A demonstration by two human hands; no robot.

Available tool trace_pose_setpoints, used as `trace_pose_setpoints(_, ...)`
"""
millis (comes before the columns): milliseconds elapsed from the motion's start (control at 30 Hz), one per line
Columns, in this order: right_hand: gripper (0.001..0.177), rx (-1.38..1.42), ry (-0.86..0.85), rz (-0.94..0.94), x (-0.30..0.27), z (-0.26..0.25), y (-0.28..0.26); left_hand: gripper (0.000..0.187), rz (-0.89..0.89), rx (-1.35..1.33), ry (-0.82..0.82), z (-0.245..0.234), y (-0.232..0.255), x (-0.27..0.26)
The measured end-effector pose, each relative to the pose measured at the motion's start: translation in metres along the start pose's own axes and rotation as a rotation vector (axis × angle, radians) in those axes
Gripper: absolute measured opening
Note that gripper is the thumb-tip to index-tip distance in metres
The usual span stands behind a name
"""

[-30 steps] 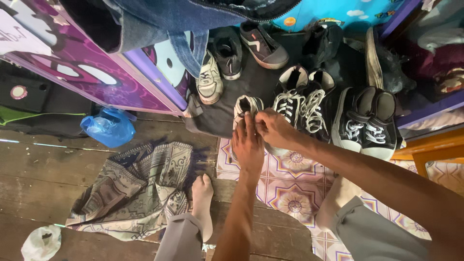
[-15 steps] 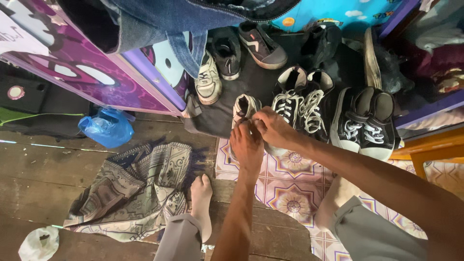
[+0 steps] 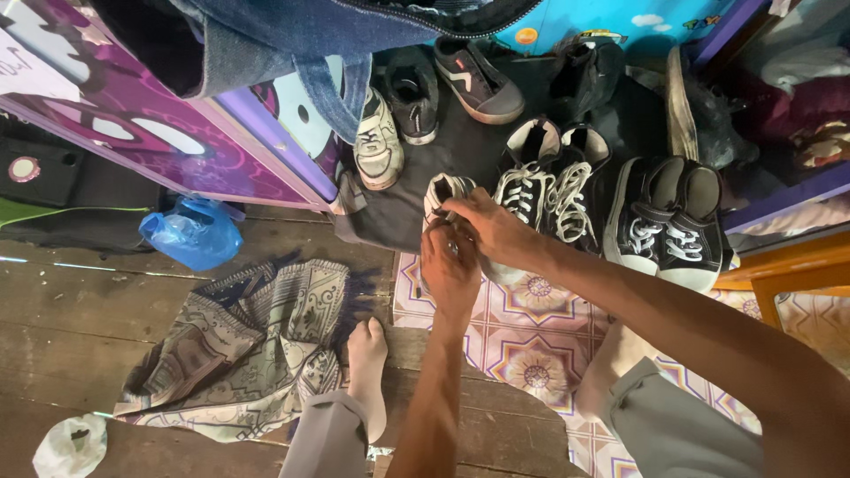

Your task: The person arranges multiple pairs of shoes on a low shelf. They pick up each pair, adjust the laces, and place the shoes side by side in a neat row.

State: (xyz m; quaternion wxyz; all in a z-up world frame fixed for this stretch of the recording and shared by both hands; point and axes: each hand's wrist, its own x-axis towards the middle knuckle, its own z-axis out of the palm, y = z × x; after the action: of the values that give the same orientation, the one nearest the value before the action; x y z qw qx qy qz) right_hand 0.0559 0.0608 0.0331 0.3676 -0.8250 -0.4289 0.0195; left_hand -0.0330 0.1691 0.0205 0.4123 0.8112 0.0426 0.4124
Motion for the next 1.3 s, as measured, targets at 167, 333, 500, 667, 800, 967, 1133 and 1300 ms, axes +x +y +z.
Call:
trace_pose_setpoints(167, 0.047, 0.068, 0.009, 0.014, 0.001, 0.003, 0.01, 0.014, -0.027, -0.135, 0.014, 0.001, -0.005, -0.005)
trace_pose_setpoints(333, 0.04, 0.041, 0.016, -0.015, 0.004, 0.003, 0.008, 0.013, -0.18, -0.191, -0.02, 0.004, -0.016, -0.011)
trace_pose_setpoints(500, 0.033, 0.061, 0.001, 0.01, 0.008, -0.005, -0.006, 0.009, -0.123, -0.23, -0.012, 0.002, -0.025, -0.012)
trace_pose_setpoints(667, 0.024, 0.009, -0.128, 0.116, 0.023, -0.025, -0.019, 0.018, -0.061, -0.145, -0.071, -0.012, -0.025, 0.004)
trace_pose_setpoints(800, 0.015, -0.044, -0.007, -0.099, 0.022, -0.047, -0.03, 0.028, 0.085, -0.029, -0.117, -0.024, -0.008, 0.021)
trace_pose_setpoints(967, 0.015, -0.058, -0.022, -0.026, 0.018, -0.076, -0.045, 0.029, 0.029, -0.063, -0.162, -0.027, 0.026, 0.029)
trace_pose_setpoints(1133, 0.017, -0.066, 0.006, 0.01, 0.004, -0.099, -0.044, 0.029, -0.072, -0.169, -0.339, -0.016, 0.042, 0.03)
trace_pose_setpoints(1300, 0.015, -0.053, 0.037, 0.001, -0.015, -0.114, -0.028, 0.023, -0.172, -0.401, -0.335, 0.003, 0.056, 0.025)
